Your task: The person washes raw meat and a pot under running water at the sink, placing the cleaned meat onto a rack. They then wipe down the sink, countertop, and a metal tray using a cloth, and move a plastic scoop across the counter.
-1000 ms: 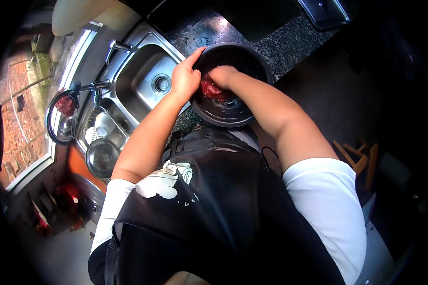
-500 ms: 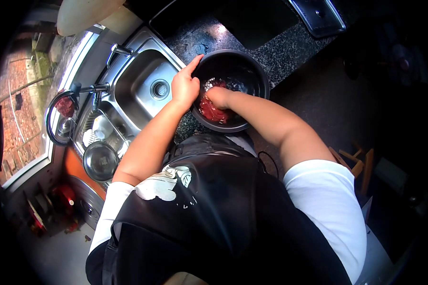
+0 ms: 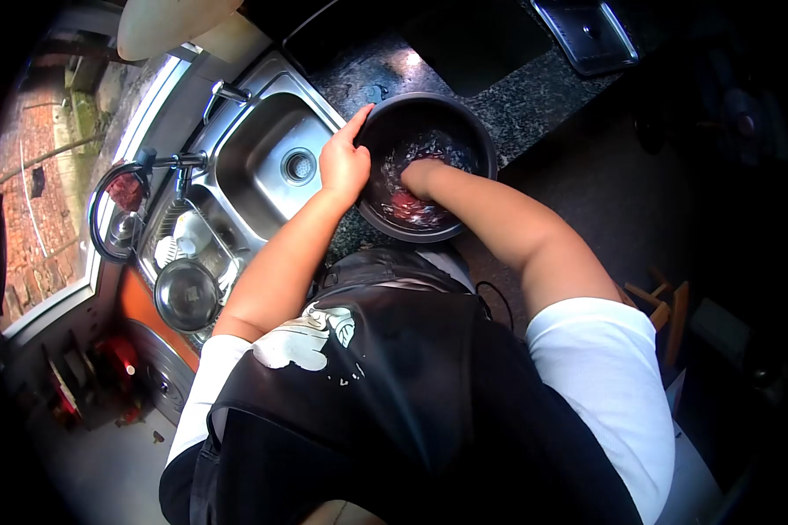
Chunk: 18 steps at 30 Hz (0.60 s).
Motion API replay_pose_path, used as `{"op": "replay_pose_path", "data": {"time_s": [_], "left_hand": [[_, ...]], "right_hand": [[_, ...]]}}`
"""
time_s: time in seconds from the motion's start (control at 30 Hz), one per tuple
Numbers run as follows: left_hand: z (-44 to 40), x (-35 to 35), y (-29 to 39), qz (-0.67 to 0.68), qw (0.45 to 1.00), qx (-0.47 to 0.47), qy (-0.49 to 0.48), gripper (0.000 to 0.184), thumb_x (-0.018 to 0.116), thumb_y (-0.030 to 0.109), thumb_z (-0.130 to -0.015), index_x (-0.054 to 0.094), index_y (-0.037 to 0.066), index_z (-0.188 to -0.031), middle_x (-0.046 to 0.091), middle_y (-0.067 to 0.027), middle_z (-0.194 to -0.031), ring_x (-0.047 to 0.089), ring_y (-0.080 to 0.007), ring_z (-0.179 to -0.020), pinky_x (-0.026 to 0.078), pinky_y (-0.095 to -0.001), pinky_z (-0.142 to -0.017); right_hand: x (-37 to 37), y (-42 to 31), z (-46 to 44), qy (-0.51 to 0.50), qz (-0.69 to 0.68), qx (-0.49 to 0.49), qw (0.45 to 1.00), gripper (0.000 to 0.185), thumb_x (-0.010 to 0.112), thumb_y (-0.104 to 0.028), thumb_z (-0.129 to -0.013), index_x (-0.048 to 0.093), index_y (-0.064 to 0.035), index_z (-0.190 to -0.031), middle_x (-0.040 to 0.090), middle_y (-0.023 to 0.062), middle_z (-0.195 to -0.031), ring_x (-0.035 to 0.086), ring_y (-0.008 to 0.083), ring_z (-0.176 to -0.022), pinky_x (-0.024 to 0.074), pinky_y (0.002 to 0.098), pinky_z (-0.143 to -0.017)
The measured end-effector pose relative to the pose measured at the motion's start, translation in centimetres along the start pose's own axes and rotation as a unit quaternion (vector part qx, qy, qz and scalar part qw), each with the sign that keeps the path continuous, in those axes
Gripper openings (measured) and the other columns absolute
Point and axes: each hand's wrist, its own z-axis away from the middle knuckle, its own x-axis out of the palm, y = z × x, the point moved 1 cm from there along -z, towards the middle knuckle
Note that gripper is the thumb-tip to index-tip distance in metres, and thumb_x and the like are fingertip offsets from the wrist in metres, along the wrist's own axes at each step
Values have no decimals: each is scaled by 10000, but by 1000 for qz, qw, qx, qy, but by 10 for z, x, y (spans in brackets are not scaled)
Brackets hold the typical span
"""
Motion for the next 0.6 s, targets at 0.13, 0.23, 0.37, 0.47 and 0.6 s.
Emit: {"op": "replay_pose_path", "data": {"time_s": [0.13,0.23,0.37,0.47,0.6], "left_hand": [[-3,-5,6,-2,999,-15,-45,657,445,-72,-729,553,285,-1270,646,-136,-1084,619,-322,-979,489,-384,-858],[-4,-3,2,26,999,12,-35,661,444,-73,-727,552,285,-1272,648,-133,-1076,618,-321,-979,484,-383,-861],[0,-5,4,5,1000,-1,-27,650,439,-71,-729,555,273,-1269,648,-124,-1079,611,-322,-981,483,-381,-861],[0,-6,6,-3,1000,-4,-17,655,441,-71,-728,554,284,-1267,645,-121,-1094,609,-325,-985,489,-384,-856],[3,0,2,1,1000,2,21,664,444,-77,-709,563,263,-1267,642,-179,-1076,637,-337,-933,494,-371,-830]], "right_hand": [[4,-7,-35,145,-100,-24,984,253,509,-121,-818,689,-40,-975,646,203,-1069,626,325,-1016,488,397,-893],[-26,-2,-29,109,-107,41,987,285,486,-208,-852,685,-82,-1012,645,178,-1091,618,313,-1038,475,405,-912],[-21,27,-20,131,-64,60,987,282,480,-232,-888,675,-102,-1044,644,166,-1106,618,311,-1042,474,422,-911],[-5,28,0,119,-48,54,990,364,490,-308,-908,604,-52,-1141,563,205,-1201,570,359,-1090,438,425,-955],[9,12,14,76,-55,-4,996,576,580,-443,-849,533,4,-1209,491,216,-1275,483,389,-1177,387,449,-1005]]}}
